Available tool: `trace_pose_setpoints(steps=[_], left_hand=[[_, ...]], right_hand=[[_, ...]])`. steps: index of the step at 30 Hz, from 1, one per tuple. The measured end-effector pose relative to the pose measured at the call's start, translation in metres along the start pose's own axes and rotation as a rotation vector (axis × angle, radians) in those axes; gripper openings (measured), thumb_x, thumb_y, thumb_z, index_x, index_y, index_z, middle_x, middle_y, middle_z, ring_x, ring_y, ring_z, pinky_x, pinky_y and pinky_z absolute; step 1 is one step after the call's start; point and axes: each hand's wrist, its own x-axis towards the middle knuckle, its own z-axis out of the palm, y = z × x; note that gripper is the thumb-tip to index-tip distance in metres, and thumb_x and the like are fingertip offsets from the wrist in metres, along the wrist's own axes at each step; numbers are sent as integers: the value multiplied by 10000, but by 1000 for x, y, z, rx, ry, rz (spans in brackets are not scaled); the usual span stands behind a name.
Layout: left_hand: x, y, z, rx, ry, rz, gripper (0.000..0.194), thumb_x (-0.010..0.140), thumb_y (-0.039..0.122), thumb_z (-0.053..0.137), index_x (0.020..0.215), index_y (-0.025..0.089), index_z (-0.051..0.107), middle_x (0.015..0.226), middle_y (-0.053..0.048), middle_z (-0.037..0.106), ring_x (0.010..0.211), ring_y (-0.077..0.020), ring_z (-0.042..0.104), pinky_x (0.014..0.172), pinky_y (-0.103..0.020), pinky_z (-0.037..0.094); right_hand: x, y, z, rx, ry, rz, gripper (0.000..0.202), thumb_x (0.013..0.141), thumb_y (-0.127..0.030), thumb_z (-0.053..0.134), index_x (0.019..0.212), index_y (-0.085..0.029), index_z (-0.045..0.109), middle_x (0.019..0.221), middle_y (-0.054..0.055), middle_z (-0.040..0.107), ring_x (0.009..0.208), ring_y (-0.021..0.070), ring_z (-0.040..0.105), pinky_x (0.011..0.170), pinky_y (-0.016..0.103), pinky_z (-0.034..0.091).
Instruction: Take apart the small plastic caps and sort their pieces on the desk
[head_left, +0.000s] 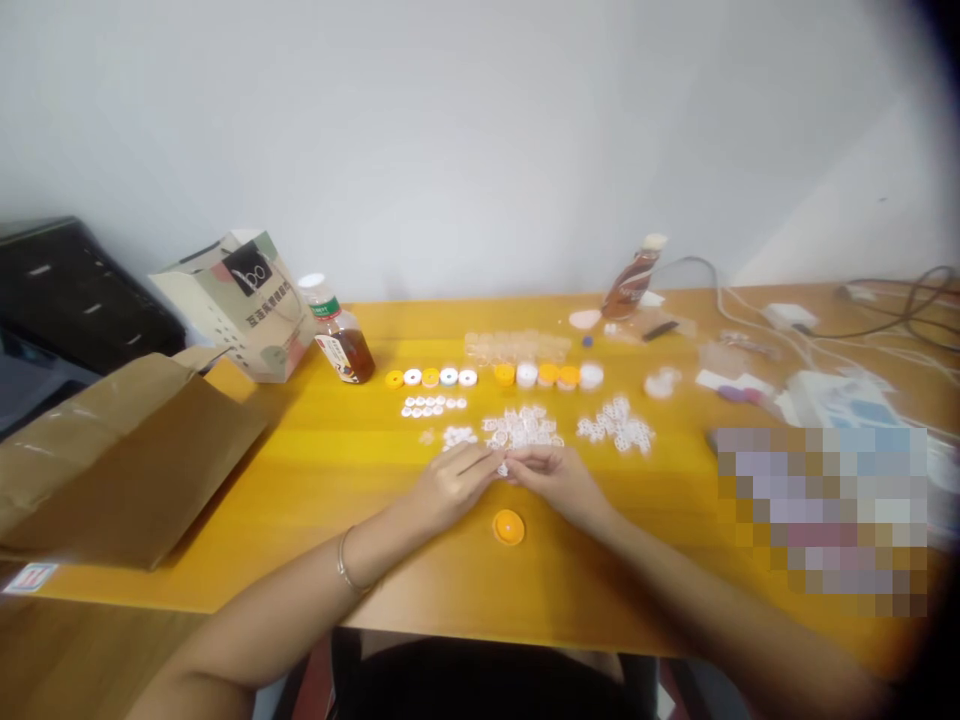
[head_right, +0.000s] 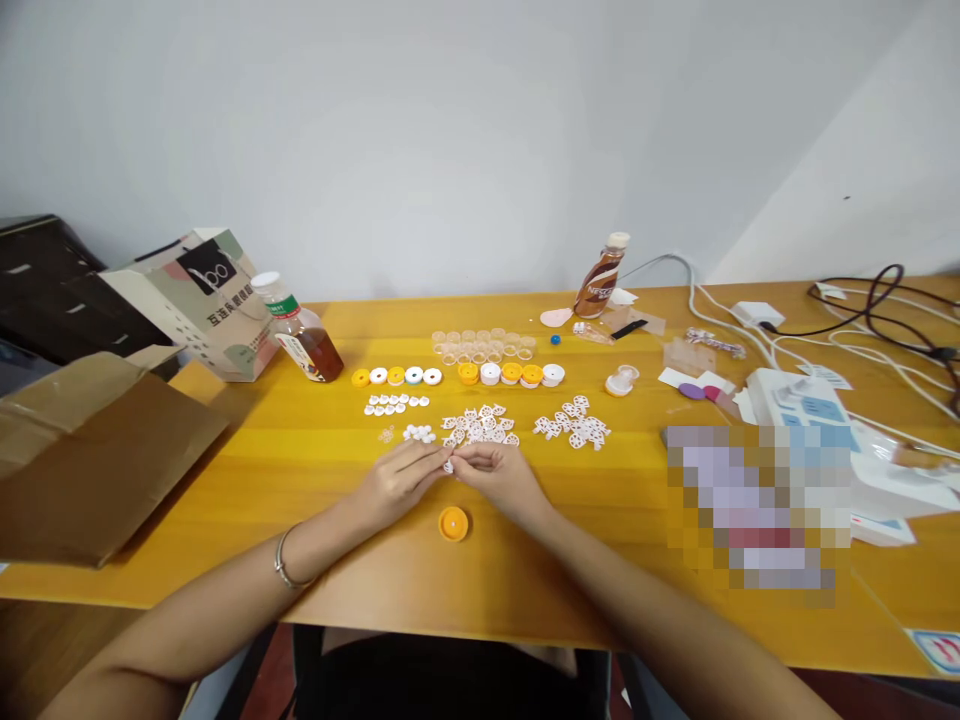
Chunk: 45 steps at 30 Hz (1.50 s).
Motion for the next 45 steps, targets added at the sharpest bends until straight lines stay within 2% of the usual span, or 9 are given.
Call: trace_pose_setpoints(steps=[4,17,24,28,33,36,40,43,45], left_hand=[[-1,2,2,-29,13,-22,270,834,128,535,1104,126,544,946,-93,657,838,-152,616,716,-287,544],[-1,6,0,-240,16,-144,295,820,130,547,1112,164,557,939,-86,665,832,-148,621,736,-295,533],[1,5,1,-492,47,-416,216,799,231,596,998,156,632,861,-78,664,758,-143,624,705,-289,543],[0,4,4,-622,54,-546,217,775,249,624,963,142,645,876,-78,657,759,-140,625,706,-274,550],[0,3,3,-608,78,-526,210,765,244,636,945,138,645,844,-71,655,710,-126,607,670,-260,536],[1,6,0,-489,82,-448,203,776,242,624,956,147,638,824,-69,654,707,-132,595,672,-277,520],[3,11,-4,-340,95,-308,227,788,198,608,1013,164,612,866,-74,653,810,-157,598,742,-307,500],[3,9,-8,-287,141,-325,215,791,206,601,1003,169,606,867,-75,650,785,-152,593,717,-293,496],[3,5,-10,-275,178,-398,204,795,222,594,991,165,606,879,-80,644,756,-145,586,695,-279,494]], right_hand=[[-3,-1,1,-10,-4,-40,216,663,-374,659,746,-180,702,765,30,713,762,192,663,814,361,515],[-5,-3,-4,-41,-17,-15,202,665,-378,654,711,-183,685,691,18,691,651,162,635,697,326,527],[-2,-2,-3,162,-26,46,289,663,-442,658,781,-183,606,681,18,684,614,143,647,688,327,529],[-2,-4,-2,165,-58,32,297,694,-446,638,825,-189,567,655,2,671,599,126,638,679,303,513],[-2,-6,-2,79,-83,1,272,694,-423,654,757,-179,553,619,-15,643,575,101,595,618,254,477],[-1,-3,-1,33,-102,11,269,726,-427,612,673,-178,526,561,-23,611,499,86,546,547,234,445],[-2,0,1,-17,-93,18,260,758,-406,565,638,-186,495,493,-42,558,428,74,486,460,206,383],[-3,-4,-6,-90,-17,-69,285,753,-433,561,620,-194,481,507,-36,551,448,84,485,479,218,396],[-1,-10,-15,-168,117,-147,311,753,-463,556,609,-200,478,520,-29,549,472,96,492,505,234,408]])
